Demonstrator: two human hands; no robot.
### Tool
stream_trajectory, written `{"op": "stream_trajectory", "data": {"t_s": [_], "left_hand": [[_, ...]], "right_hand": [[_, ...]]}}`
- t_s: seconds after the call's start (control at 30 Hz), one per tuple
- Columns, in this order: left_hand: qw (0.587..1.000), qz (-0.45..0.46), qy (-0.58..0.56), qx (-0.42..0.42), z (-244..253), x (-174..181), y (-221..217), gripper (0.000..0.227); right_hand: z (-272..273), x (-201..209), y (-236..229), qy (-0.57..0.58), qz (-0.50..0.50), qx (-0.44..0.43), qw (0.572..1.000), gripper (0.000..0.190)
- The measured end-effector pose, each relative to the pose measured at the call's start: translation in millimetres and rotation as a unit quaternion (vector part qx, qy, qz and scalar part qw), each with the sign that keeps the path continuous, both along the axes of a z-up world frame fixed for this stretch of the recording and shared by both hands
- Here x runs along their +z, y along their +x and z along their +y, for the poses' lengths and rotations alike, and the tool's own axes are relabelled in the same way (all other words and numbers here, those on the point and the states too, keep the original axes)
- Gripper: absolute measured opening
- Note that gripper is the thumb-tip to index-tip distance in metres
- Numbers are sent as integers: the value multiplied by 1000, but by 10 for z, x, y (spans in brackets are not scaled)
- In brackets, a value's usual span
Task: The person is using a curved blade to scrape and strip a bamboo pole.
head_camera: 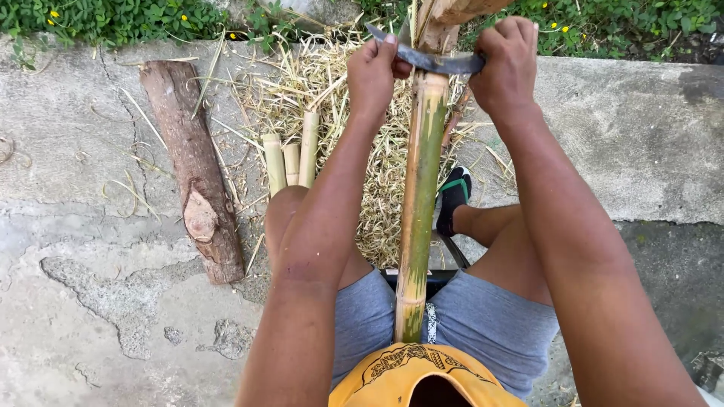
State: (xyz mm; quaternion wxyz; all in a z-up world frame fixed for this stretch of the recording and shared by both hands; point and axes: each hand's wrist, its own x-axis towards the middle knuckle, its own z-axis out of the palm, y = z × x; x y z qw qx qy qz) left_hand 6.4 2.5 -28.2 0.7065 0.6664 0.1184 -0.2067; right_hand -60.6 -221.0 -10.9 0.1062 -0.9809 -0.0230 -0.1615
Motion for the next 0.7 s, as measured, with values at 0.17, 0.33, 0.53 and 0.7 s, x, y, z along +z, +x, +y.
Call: {"op": "stream_trajectory", "data": {"t_s": [0.17, 0.33, 0.53, 0.7], "left_hand": [[999, -39, -13, 24, 33, 248, -3, 35], [999, -26, 22, -25, 173, 384, -223, 33], [998, -3, 45, -45, 162, 390, -231, 30], [995, -48, 79, -35, 43, 243, -30, 33]], "right_hand": [[4, -52, -42, 90, 68, -22, 993, 18], [160, 118, -372, 124, 100, -32, 987, 15], [127, -89, -293, 138, 99, -22, 985, 18], [-1, -355, -28, 113, 70, -20, 991, 16]]}}
